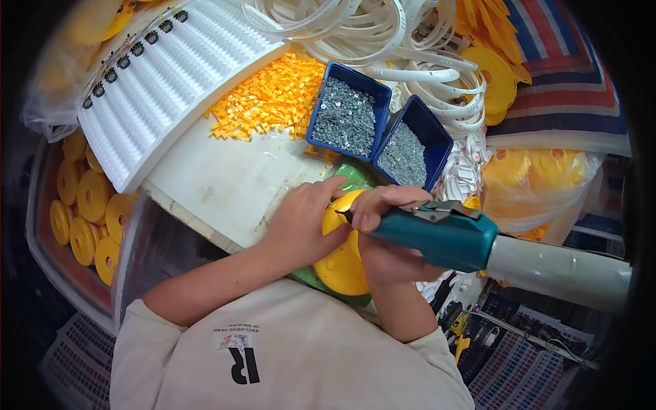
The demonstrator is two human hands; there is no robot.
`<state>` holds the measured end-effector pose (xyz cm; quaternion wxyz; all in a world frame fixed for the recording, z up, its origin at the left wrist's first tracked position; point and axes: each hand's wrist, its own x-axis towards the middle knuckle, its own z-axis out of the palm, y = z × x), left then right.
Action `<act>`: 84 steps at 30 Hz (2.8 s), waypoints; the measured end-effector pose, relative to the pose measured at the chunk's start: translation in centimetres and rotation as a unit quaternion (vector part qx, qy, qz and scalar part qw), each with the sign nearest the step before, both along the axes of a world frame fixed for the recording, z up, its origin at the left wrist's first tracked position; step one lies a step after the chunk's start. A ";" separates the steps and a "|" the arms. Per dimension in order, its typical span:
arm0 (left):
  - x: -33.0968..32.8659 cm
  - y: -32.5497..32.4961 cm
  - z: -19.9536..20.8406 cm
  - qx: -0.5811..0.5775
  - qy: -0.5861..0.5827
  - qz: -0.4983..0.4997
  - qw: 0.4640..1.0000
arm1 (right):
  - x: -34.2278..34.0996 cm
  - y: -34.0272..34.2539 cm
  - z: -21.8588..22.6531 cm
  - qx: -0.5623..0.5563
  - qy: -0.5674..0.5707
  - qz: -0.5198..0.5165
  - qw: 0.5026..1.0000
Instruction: Assembling yellow plastic toy components using small metal pins and a pneumatic tool at a factory workbench.
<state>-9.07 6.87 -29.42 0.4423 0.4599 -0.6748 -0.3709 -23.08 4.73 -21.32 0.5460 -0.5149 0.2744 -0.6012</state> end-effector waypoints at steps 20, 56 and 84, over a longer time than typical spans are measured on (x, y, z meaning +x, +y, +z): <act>-1.9 -4.2 2.7 -0.083 -0.085 -0.090 0.989 | -4.5 -2.6 1.5 -0.050 -0.060 -0.103 0.992; -10.0 -5.4 4.7 -0.123 -0.261 -0.271 0.918 | -11.0 0.9 -2.0 0.005 -0.105 -0.207 0.973; -11.9 -4.1 5.0 -0.234 -0.241 -0.498 0.799 | -11.1 10.6 -2.1 -0.023 -0.145 -0.261 0.954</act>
